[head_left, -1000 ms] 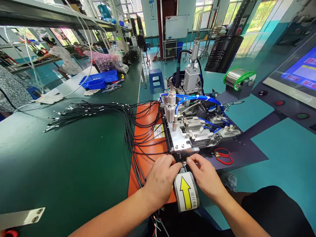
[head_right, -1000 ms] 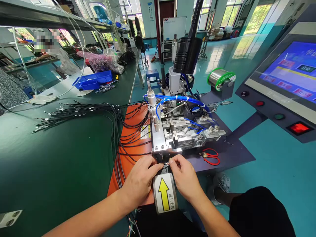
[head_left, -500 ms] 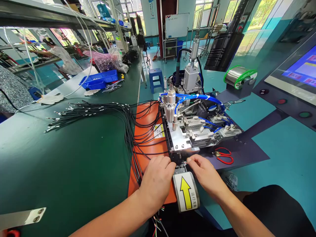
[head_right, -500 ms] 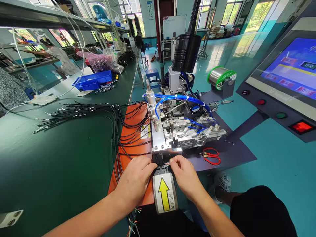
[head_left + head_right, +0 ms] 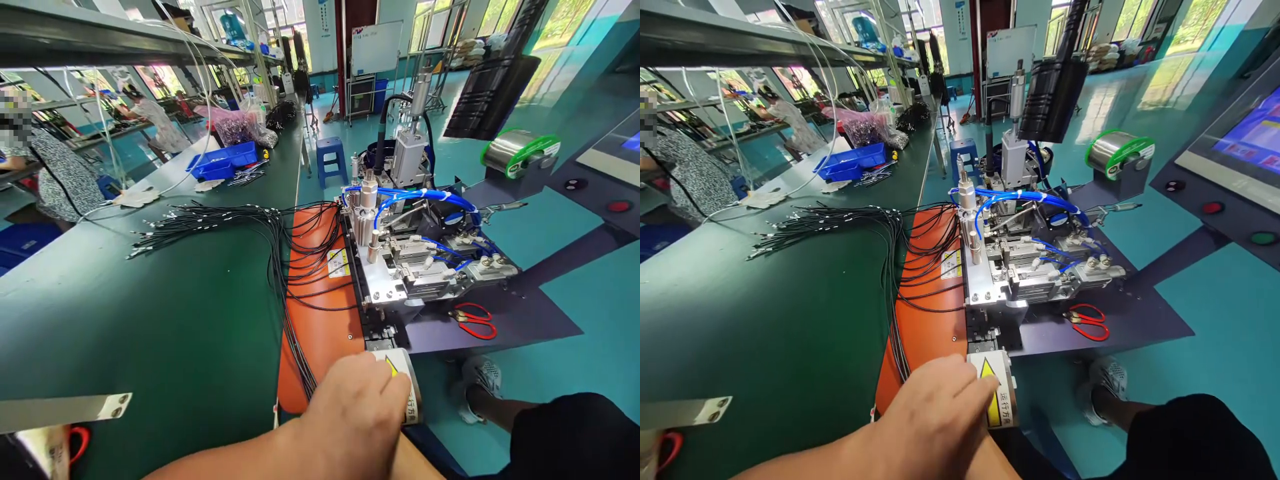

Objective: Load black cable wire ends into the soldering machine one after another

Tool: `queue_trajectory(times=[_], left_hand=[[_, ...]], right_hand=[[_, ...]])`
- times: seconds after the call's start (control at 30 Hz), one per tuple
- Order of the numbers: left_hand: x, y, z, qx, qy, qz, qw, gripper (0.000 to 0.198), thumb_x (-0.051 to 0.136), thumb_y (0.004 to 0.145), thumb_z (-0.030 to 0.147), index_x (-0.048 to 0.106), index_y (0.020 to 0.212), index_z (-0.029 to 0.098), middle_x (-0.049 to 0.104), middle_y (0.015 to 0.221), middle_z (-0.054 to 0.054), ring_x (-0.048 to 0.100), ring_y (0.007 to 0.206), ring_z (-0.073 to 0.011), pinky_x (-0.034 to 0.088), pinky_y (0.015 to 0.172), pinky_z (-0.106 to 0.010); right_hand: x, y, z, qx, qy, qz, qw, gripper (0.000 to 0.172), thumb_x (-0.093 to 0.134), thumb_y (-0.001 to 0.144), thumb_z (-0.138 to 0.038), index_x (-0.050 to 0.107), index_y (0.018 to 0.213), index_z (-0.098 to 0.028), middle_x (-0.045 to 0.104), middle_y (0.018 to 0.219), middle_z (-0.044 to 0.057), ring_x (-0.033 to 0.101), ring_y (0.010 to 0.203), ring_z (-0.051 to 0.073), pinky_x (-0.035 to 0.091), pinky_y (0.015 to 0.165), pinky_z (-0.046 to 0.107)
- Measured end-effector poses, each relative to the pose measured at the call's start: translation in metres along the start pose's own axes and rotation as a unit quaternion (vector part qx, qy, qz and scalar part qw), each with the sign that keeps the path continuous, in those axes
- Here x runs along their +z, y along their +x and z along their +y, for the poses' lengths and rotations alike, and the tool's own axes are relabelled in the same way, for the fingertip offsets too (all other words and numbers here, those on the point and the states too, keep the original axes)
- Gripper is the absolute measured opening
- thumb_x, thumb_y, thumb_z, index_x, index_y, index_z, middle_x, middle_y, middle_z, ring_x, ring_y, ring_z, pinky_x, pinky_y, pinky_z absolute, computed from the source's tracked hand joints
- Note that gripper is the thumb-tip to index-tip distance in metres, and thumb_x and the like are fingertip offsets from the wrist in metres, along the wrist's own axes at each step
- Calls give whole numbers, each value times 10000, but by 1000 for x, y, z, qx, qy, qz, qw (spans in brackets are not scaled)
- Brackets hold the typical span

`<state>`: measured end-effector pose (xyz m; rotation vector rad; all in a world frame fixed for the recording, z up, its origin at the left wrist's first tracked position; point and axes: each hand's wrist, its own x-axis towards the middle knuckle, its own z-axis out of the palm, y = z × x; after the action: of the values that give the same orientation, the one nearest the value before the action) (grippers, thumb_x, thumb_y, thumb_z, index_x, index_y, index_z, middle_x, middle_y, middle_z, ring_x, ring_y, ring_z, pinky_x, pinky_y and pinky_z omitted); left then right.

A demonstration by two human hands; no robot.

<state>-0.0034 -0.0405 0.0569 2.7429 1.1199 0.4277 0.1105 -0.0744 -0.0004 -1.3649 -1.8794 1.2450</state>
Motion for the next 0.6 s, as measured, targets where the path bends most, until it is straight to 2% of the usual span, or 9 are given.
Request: queue_trajectory(times=[0.07, 0.17, 0.23, 0.3, 0.37, 0.5, 0.6], left_hand=[[1, -3, 4, 41, -11, 57, 997, 18, 550, 824, 152, 565, 823, 161, 508, 680, -16, 405, 583, -163, 310, 505, -306], [2, -4, 6, 78, -19, 91, 993, 125, 483, 892, 134, 586, 822, 147, 469, 635, -9, 366, 552, -157, 274, 490, -305], [-1, -3, 7, 93, -24, 99, 990, 159, 468, 917, 123, 598, 826, 141, 460, 620, -6, 360, 546, -157, 266, 484, -304], [-7, -3, 7, 100, -28, 105, 989, 167, 460, 933, 118, 613, 869, 133, 473, 620, -5, 361, 544, -160, 265, 481, -308], [-15, -4, 7, 91, -37, 87, 991, 153, 467, 937, 126, 618, 919, 130, 502, 644, -9, 381, 559, -164, 288, 494, -308], [-28, -5, 1, 16, -64, 15, 998, 67, 528, 914, 161, 592, 897, 153, 574, 795, -37, 485, 699, -183, 399, 617, -304], [-31, -1, -12, -45, -70, -48, 995, 53, 567, 899, 143, 588, 940, 168, 603, 913, -45, 531, 825, -205, 449, 739, -335]], right_hand=[[6, 1, -5, 10, -43, 87, 995, 228, 524, 884, -179, 725, 776, -186, 696, 789, 175, 602, 657, 272, 396, 551, 386], [12, -5, -18, 14, -116, 232, 966, 265, 473, 876, -106, 728, 858, -178, 632, 650, 140, 524, 519, 239, 355, 494, 406], [13, -8, -24, -2, -130, 266, 955, 281, 453, 877, -95, 720, 865, -180, 611, 619, 125, 493, 483, 222, 341, 461, 402], [9, -8, -24, -21, -114, 256, 960, 308, 427, 885, -85, 714, 860, -193, 614, 616, 112, 483, 465, 205, 333, 437, 387], [0, -6, -20, -29, -72, 204, 976, 321, 415, 894, -84, 712, 868, -203, 641, 646, 100, 503, 475, 188, 346, 429, 350], [-27, 1, -7, -11, 7, 69, 998, 261, 474, 924, -207, 678, 762, -191, 650, 646, 52, 576, 565, 170, 414, 482, 260], [-50, 4, -3, 17, 32, 41, 998, 319, 469, 966, -342, 655, 753, -195, 627, 666, 10, 594, 664, 167, 451, 590, 243]])
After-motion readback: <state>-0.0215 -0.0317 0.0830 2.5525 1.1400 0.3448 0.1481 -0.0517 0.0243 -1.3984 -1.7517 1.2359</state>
